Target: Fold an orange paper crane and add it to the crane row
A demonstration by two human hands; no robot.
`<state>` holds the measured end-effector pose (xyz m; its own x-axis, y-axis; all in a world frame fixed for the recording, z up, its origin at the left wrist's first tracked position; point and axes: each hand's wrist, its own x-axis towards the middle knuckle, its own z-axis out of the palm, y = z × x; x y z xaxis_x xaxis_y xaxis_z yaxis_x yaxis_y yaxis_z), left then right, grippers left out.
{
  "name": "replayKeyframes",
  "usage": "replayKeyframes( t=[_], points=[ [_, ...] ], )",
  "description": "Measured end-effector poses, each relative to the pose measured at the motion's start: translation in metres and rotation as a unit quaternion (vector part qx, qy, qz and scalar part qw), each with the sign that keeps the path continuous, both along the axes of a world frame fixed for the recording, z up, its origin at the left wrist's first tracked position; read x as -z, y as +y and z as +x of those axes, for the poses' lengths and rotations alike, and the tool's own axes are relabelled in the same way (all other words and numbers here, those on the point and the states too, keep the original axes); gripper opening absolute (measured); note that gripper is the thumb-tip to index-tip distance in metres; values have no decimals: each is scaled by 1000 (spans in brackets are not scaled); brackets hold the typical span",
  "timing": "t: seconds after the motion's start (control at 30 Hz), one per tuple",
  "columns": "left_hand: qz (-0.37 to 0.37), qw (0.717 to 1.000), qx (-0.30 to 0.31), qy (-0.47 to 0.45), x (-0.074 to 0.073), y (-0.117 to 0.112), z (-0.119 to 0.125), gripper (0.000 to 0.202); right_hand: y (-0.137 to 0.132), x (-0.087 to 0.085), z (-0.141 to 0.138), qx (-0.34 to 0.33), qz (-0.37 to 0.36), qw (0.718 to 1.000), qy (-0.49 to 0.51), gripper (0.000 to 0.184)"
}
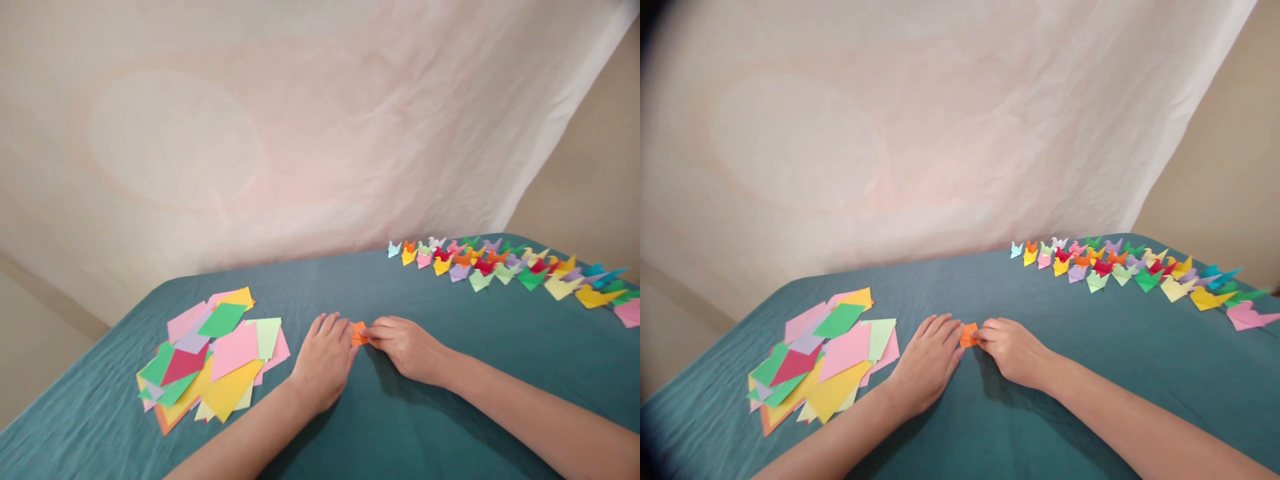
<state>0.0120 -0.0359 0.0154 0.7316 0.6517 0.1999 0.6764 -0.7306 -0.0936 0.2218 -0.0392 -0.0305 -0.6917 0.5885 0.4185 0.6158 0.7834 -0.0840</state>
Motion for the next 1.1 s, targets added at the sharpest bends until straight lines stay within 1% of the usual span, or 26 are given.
replayKeyframes(
  t=[0.07, 0.13, 0.2, 0.3, 0.43, 0.57, 0.67, 0.8, 0.9, 1.0, 1.1],
  points=[
    [-10, 1000, 18, 0, 5, -4, 3, 38, -1, -3, -1, -3, -6, 1000, 5, 25],
    [-16, 1000, 20, 5, 9, -7, 5, 43, -1, -5, -1, -2, -7, 1000, 12, 26],
    [-18, 1000, 15, 12, 10, -9, 6, 49, -2, -6, -2, 0, -3, 1000, 18, 26],
    [-22, 1000, 7, 19, 8, -9, 7, 53, -1, -5, -1, 2, 4, 1000, 25, 26],
    [-23, 999, -13, 26, 5, -6, 7, 51, 1, -2, -1, 0, 6, 1000, 30, 25],
    [-15, 1000, -18, 15, 8, -1, 6, 44, 1, -2, -1, -2, 11, 999, 38, 25],
    [-17, 1000, -9, -19, 12, 5, 5, 31, 1, -3, -2, -2, 12, 999, 45, 26],
    [-66, 994, -1, -87, 16, 15, 2, 23, 0, -5, -2, 0, 3, 999, 47, 29],
    [-98, 984, -5, -149, 20, 22, -2, 22, -1, -5, -1, 0, 0, 999, 46, 29],
    [-99, 974, -14, -204, 26, 26, -4, 29, -3, -6, 0, 7, -1, 999, 53, 32],
    [-98, 967, -21, -233, 31, 29, -4, 32, -4, -8, -1, 45, -5, 995, 85, 33]
  ],
)
